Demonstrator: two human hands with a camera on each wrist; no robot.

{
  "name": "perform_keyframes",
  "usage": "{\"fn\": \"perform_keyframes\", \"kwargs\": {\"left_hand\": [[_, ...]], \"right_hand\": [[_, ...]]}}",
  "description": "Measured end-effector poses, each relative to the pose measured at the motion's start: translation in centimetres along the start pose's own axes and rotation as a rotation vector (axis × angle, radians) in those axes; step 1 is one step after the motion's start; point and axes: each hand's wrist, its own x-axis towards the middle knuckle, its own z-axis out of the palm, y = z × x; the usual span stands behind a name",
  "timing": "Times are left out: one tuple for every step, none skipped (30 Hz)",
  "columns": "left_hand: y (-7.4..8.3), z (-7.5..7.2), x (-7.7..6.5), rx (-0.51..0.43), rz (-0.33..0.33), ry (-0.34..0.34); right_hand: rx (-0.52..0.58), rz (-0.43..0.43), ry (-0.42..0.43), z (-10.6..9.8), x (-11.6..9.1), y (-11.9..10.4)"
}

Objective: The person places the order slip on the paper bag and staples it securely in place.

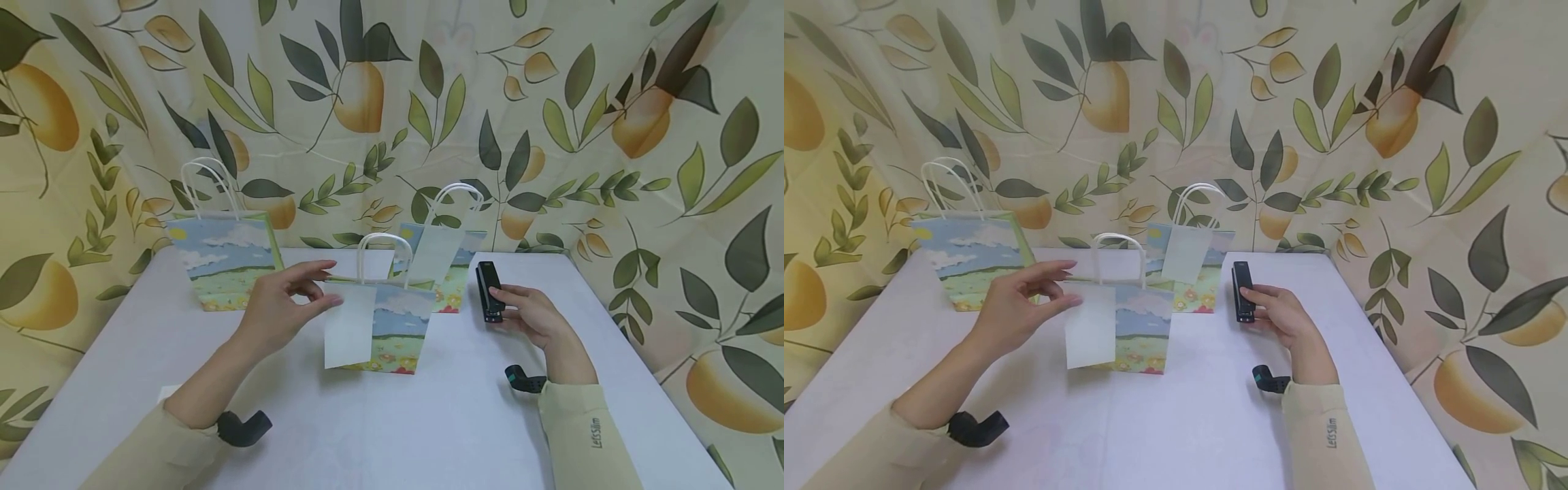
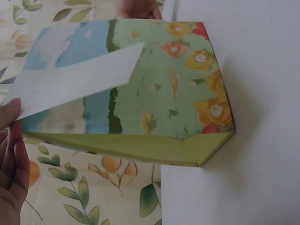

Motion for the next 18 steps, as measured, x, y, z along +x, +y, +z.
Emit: {"fn": "perform_keyframes", "kwargs": {"left_hand": [[0.0, 0.1, 0.1, 0.002, 0.003, 0.004], [0.0, 0.1, 0.1, 0.004, 0.001, 0.008], [0.1, 0.2, 0.2, 0.003, -0.001, 0.012], [0.1, 0.3, 0.3, 0.0, -0.003, 0.015], [0.1, 0.4, 0.3, -0.003, -0.004, 0.018], [0.1, 0.4, 0.4, -0.007, -0.006, 0.02], [0.0, 0.5, 0.4, -0.015, -0.006, 0.021], [0.1, 0.6, 0.4, -0.023, -0.006, 0.022], [0.1, 0.7, 0.5, -0.031, -0.002, 0.021], [0.1, 0.8, 0.5, -0.039, 0.001, 0.019], [0.1, 0.8, 0.6, -0.046, 0.003, 0.017], [0.1, 0.9, 0.6, -0.055, 0.005, 0.014], [0.0, 1.0, 0.7, -0.061, 0.005, 0.01], [-0.1, 1.1, 0.7, -0.07, 0.005, 0.006], [-0.1, 1.2, 0.8, -0.081, 0.006, 0.001], [-0.2, 1.3, 0.9, -0.091, 0.005, -0.001], [-0.3, 1.4, 0.9, -0.1, 0.006, -0.004], [-0.4, 1.5, 1.0, -0.107, 0.005, -0.007]], "right_hand": [[0.001, -0.003, 0.001, 0.0, -0.1, -0.1], [0.002, -0.005, 0.002, 0.0, -0.1, -0.2], [0.003, -0.006, 0.004, 0.0, -0.2, -0.2], [0.005, -0.01, 0.005, 0.1, -0.3, -0.3], [0.008, -0.013, 0.005, 0.1, -0.4, -0.4], [0.014, -0.016, 0.005, 0.1, -0.6, -0.6], [0.015, -0.021, 0.006, 0.1, -0.7, -0.7], [0.021, -0.024, 0.008, 0.1, -0.8, -0.8], [0.025, -0.031, 0.008, 0.1, -1.0, -1.0], [0.03, -0.036, 0.011, 0.1, -1.1, -1.1], [0.035, -0.043, 0.01, 0.0, -1.3, -1.2], [0.042, -0.051, 0.011, 0.0, -1.5, -1.3], [0.049, -0.06, 0.008, -0.1, -1.6, -1.4], [0.062, -0.069, 0.007, -0.2, -1.8, -1.5], [0.076, -0.079, 0.003, -0.3, -1.9, -1.7], [0.094, -0.09, -0.003, -0.4, -2.1, -1.8], [0.111, -0.097, -0.007, -0.5, -2.3, -1.9], [0.128, -0.105, -0.011, -0.5, -2.5, -2.1]]}}
